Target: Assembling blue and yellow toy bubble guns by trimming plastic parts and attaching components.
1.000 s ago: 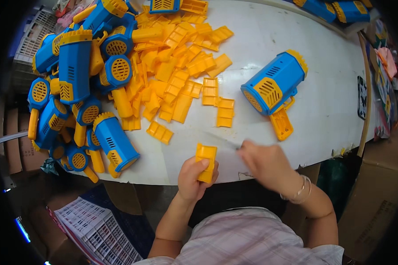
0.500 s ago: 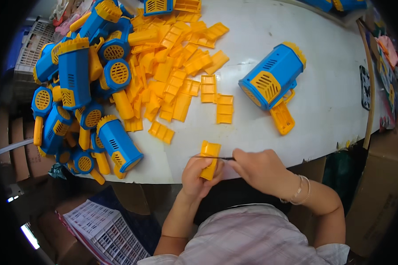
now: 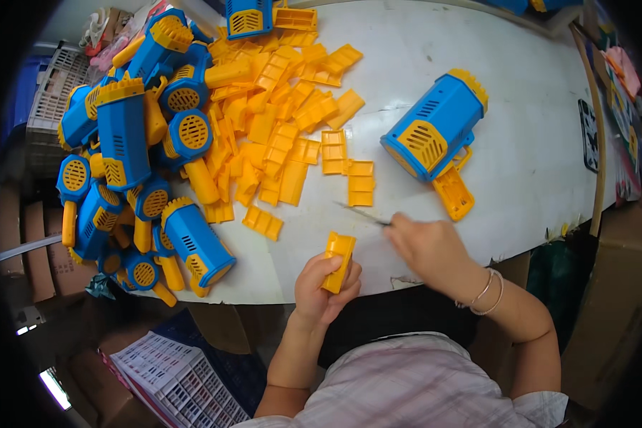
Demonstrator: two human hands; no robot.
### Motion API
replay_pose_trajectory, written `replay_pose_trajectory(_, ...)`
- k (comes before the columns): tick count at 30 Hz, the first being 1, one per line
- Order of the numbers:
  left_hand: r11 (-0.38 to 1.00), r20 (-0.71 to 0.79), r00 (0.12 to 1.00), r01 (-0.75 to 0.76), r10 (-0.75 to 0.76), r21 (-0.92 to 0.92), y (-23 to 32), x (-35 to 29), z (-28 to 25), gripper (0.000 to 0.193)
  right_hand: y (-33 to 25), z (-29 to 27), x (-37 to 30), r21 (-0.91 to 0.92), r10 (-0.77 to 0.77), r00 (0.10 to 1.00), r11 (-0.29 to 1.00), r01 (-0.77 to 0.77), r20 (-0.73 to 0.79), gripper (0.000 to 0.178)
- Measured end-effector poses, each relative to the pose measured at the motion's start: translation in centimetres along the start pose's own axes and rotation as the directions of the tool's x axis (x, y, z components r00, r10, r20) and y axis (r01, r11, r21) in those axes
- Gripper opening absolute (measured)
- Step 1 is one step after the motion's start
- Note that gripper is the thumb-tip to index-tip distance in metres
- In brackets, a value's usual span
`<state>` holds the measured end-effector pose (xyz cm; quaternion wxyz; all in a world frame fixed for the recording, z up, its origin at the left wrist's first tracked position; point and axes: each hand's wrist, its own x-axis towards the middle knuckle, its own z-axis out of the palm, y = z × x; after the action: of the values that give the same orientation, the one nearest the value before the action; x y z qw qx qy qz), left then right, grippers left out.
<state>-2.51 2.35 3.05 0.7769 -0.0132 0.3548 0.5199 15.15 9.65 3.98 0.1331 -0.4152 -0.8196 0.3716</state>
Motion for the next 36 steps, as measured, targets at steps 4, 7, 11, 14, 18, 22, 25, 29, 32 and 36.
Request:
replay_pose_trajectory(4,1.000,-0.023,0.999,0.027,-0.027,-0.008,-0.2,-0.1,0.0,0.022,-1.0,0.3,-1.0,-0.003,-0.057,0.998,0.998,0.057,0.039,0.017)
replay_pose_trajectory(7,0.999,0.021,0.999,0.043,-0.042,-0.021,-0.1,0.5,-0.3,0.024,0.4,1.0,-0.4,-0.149,-0.136,0.991,0.980,0.134,-0.007,0.017)
replay_pose_trajectory(11,0.998,0.001,0.999,0.049,-0.049,-0.034,-0.3,-0.1,-0.1,0.024,-1.5,0.3,-1.0,0.040,-0.040,0.998,0.998,0.039,0.042,0.018)
replay_pose_trajectory(14,1.000,-0.017,0.999,0.028,-0.027,0.009,-0.1,0.2,-0.1,0.024,0.6,0.5,-0.3,-0.007,0.035,0.996,0.999,-0.036,-0.077,0.020)
replay_pose_trajectory(18,0.999,0.030,0.999,0.036,-0.035,-0.009,-0.4,0.3,-0.7,0.023,-0.6,0.9,-0.9,0.003,-0.070,0.997,0.998,0.069,0.032,0.018)
replay_pose_trajectory(22,0.999,0.048,0.998,0.041,-0.042,0.024,-0.1,0.4,-0.2,0.024,0.3,0.7,-1.2,-0.106,-0.149,0.989,0.983,0.147,-0.007,0.019)
replay_pose_trajectory(25,0.994,0.023,0.999,0.041,-0.043,0.101,0.0,0.2,0.0,0.025,0.1,0.7,-0.7,-0.108,-0.026,1.000,0.994,0.025,-0.009,0.020)
replay_pose_trajectory(29,0.969,0.047,0.998,-0.052,0.042,0.242,0.1,0.5,-0.1,0.024,-1.4,0.1,-1.4,0.030,-0.067,0.996,0.997,0.065,0.051,0.020)
replay_pose_trajectory(32,0.959,-0.040,0.999,-0.014,0.026,0.282,0.1,0.3,0.0,0.023,0.2,0.5,-0.5,-0.117,-0.078,0.996,0.991,0.072,-0.053,0.020)
replay_pose_trajectory(36,0.967,0.018,1.000,-0.027,0.023,0.252,-0.1,0.3,-0.6,0.022,-1.0,0.5,-1.4,-0.003,-0.058,0.997,0.998,0.058,0.059,0.020)
